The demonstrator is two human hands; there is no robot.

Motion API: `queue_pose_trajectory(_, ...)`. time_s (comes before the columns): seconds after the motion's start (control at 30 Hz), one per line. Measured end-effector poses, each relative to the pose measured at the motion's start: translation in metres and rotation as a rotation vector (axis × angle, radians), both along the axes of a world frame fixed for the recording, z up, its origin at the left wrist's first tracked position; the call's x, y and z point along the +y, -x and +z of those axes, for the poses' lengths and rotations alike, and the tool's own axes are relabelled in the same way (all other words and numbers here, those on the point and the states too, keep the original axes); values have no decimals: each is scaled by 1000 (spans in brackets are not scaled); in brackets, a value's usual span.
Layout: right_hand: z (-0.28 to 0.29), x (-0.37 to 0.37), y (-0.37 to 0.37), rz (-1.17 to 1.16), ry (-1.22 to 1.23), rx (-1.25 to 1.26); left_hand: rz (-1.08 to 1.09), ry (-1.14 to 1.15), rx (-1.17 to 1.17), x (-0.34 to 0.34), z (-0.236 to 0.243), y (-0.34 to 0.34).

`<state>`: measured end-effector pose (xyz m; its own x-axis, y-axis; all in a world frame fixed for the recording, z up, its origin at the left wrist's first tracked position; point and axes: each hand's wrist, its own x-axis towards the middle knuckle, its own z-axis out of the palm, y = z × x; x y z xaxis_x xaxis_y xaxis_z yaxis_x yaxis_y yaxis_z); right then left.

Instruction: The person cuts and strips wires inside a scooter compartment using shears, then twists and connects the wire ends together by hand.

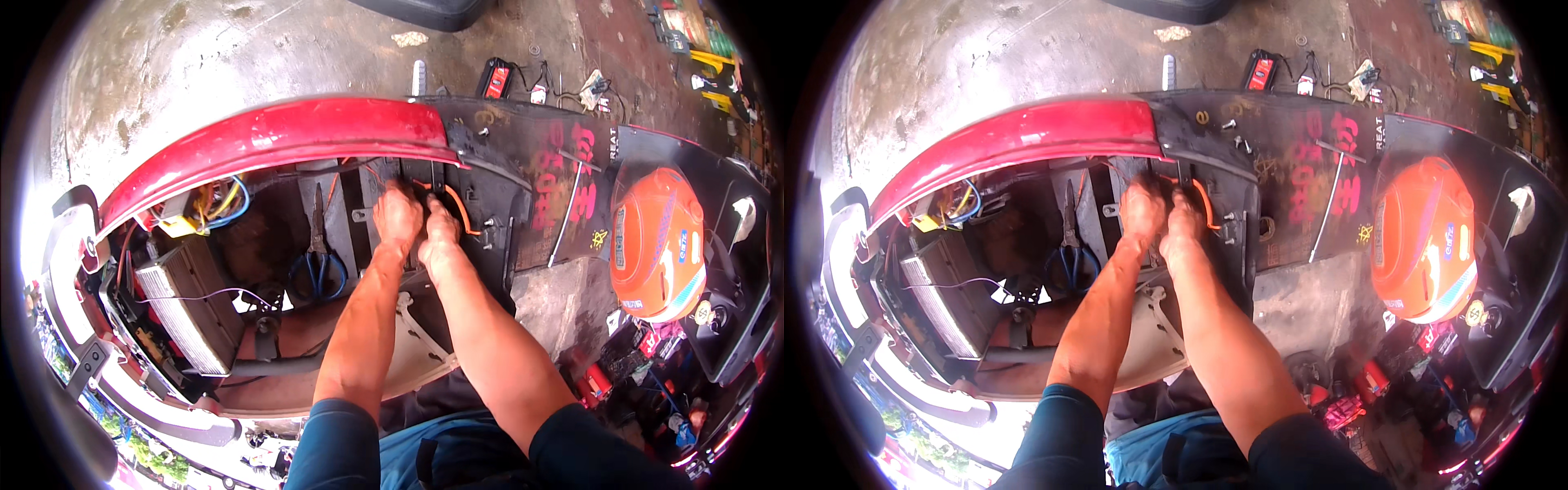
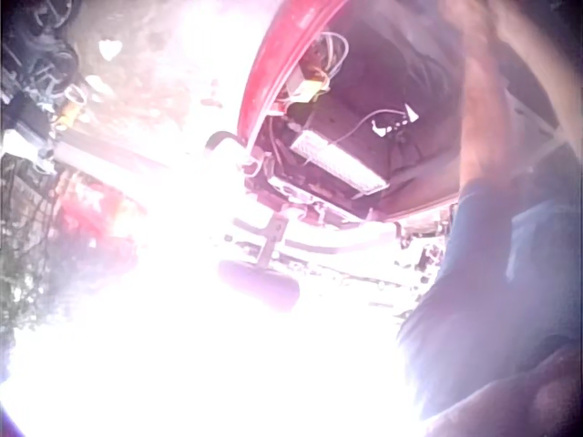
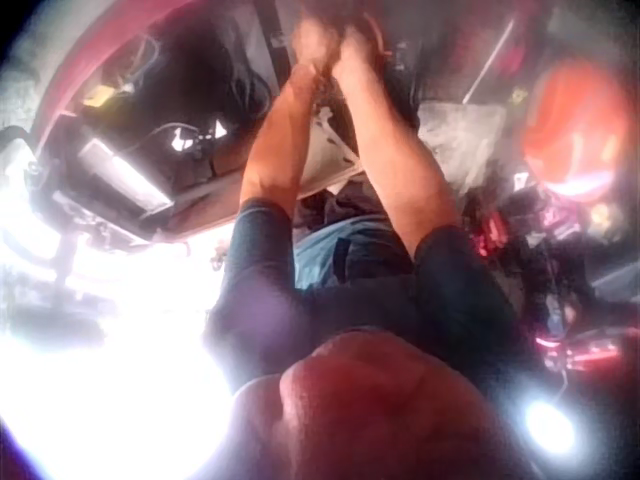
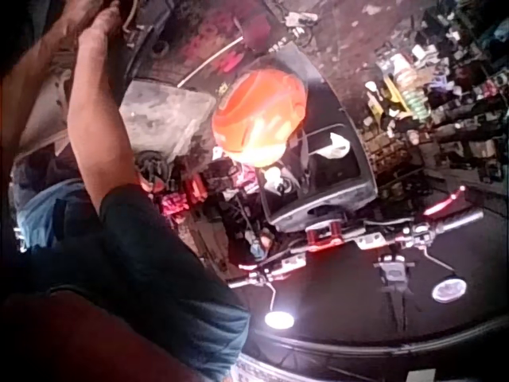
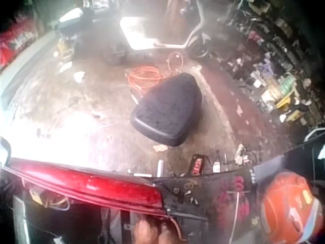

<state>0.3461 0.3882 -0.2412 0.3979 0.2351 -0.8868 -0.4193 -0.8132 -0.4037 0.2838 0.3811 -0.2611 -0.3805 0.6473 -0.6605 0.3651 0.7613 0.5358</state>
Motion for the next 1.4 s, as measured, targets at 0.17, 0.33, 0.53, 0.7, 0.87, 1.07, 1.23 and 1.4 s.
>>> queue_pose_trajectory(0.17,-5,-4,3,3,-112,-131,-141,21,9,5,-6,2)
queue_pose_trajectory(0.33,48,7,16,-289,99,-131,-191,33,40,-2,-8,5)
queue_pose_trajectory(0.53,4,8,8,-169,-60,-279,-174,-1,23,-6,-2,0)
queue_pose_trajectory(0.7,-15,-22,-9,-44,-111,-214,-153,-15,-48,-17,12,-7)
queue_pose_trajectory(0.87,-16,0,-6,-32,62,275,-34,60,-72,-16,3,-3)
queue_pose_trajectory(1.07,-28,7,-16,-15,13,246,482,-111,-482,-33,22,-7)
queue_pose_trajectory(1.23,-8,11,-9,137,186,150,656,-213,-578,-47,19,19)
queue_pose_trajectory(1.4,-8,10,-13,237,180,111,556,-294,-601,-12,29,27)
